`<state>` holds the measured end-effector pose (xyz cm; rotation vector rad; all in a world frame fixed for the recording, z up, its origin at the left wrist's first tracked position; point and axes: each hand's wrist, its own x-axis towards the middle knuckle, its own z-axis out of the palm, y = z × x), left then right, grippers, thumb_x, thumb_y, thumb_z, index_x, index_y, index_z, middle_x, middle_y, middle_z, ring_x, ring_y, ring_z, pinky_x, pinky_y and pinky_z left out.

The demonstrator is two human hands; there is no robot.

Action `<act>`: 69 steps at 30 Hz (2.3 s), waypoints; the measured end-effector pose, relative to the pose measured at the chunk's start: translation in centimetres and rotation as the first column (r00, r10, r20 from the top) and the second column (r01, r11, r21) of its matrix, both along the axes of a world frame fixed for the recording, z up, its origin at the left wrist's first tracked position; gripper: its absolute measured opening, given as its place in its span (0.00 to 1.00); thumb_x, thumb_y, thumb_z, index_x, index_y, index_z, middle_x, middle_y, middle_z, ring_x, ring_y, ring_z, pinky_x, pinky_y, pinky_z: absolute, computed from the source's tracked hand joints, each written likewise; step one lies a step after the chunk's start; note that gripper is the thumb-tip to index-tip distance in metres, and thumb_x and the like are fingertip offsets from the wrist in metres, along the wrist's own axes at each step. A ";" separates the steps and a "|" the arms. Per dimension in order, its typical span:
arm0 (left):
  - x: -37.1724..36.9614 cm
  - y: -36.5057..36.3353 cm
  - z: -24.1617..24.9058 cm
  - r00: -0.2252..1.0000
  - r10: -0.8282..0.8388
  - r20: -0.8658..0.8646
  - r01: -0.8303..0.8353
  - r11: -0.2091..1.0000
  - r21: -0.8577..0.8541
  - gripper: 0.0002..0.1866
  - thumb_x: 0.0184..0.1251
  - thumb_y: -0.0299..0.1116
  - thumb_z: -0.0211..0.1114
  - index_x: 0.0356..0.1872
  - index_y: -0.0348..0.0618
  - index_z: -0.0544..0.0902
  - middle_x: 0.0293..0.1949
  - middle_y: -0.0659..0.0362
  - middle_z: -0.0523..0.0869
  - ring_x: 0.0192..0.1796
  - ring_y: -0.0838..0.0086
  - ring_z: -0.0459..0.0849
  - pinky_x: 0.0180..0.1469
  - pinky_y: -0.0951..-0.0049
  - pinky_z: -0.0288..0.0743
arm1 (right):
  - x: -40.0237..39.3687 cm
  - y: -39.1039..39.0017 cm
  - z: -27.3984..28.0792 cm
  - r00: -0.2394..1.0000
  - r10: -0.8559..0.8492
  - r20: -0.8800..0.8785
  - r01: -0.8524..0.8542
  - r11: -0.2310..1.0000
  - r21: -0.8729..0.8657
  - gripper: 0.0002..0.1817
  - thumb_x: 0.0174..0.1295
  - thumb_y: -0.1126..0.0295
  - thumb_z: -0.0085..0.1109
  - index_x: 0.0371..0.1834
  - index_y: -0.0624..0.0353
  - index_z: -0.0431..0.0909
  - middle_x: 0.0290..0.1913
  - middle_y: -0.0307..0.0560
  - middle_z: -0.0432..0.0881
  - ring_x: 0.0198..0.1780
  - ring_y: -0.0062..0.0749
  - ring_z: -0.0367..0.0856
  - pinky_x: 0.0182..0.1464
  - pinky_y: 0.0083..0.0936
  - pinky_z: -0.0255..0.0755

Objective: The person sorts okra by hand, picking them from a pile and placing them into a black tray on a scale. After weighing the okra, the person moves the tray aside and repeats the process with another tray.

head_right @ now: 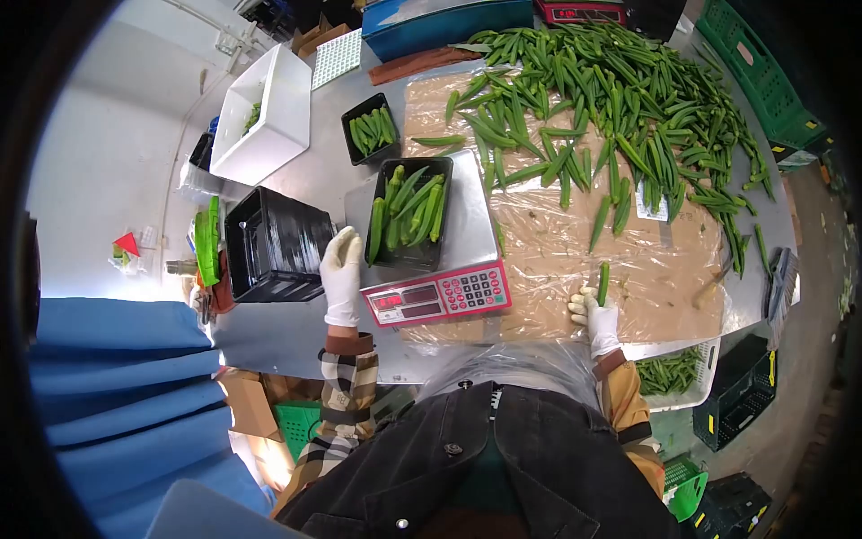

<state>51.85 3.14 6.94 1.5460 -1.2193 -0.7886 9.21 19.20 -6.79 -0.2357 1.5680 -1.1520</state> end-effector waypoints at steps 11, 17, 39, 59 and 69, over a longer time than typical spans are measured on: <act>-3.7 0.2 4.4 0.980 0.017 0.201 0.027 0.976 -0.214 0.10 0.61 0.27 0.72 0.42 0.38 0.84 0.46 0.53 0.84 0.51 0.62 0.81 0.58 0.65 0.73 | 3.9 -0.9 8.0 0.970 0.240 -0.036 -0.243 0.948 -0.208 0.20 0.76 0.64 0.52 0.64 0.63 0.74 0.47 0.47 0.86 0.43 0.26 0.85 0.42 0.21 0.80; -15.9 7.5 6.1 0.732 -0.537 0.419 0.650 0.734 -0.194 0.16 0.56 0.27 0.75 0.46 0.41 0.84 0.50 0.55 0.82 0.53 0.61 0.81 0.57 0.67 0.76 | 10.7 -4.5 16.7 0.914 0.287 0.286 -0.155 0.899 -0.409 0.19 0.75 0.62 0.53 0.60 0.64 0.77 0.50 0.47 0.85 0.48 0.29 0.84 0.48 0.21 0.79; 2.8 4.2 2.8 0.941 0.251 -0.228 -0.252 0.967 0.025 0.10 0.76 0.35 0.61 0.36 0.39 0.82 0.34 0.62 0.85 0.36 0.80 0.83 0.43 0.76 0.80 | 4.8 -1.2 11.4 0.947 0.035 0.320 -0.020 0.999 -0.048 0.15 0.75 0.63 0.53 0.55 0.63 0.79 0.33 0.39 0.83 0.26 0.20 0.78 0.27 0.17 0.73; -0.1 -3.4 -1.7 0.921 -0.068 -0.384 0.219 0.906 0.362 0.12 0.76 0.25 0.54 0.53 0.31 0.80 0.44 0.56 0.85 0.40 0.69 0.87 0.39 0.63 0.89 | 4.9 -1.5 11.4 0.974 0.060 0.218 -0.060 0.998 -0.006 0.15 0.74 0.65 0.54 0.55 0.62 0.80 0.35 0.39 0.84 0.27 0.20 0.77 0.28 0.16 0.71; 3.7 -22.1 -4.5 0.907 0.113 -0.406 0.015 0.954 0.299 0.11 0.74 0.23 0.50 0.49 0.31 0.80 0.41 0.47 0.85 0.35 0.56 0.89 0.38 0.57 0.90 | 4.0 -2.5 10.3 0.981 -0.002 0.194 0.005 1.000 -0.013 0.12 0.75 0.66 0.52 0.54 0.60 0.79 0.34 0.40 0.84 0.25 0.19 0.78 0.25 0.17 0.72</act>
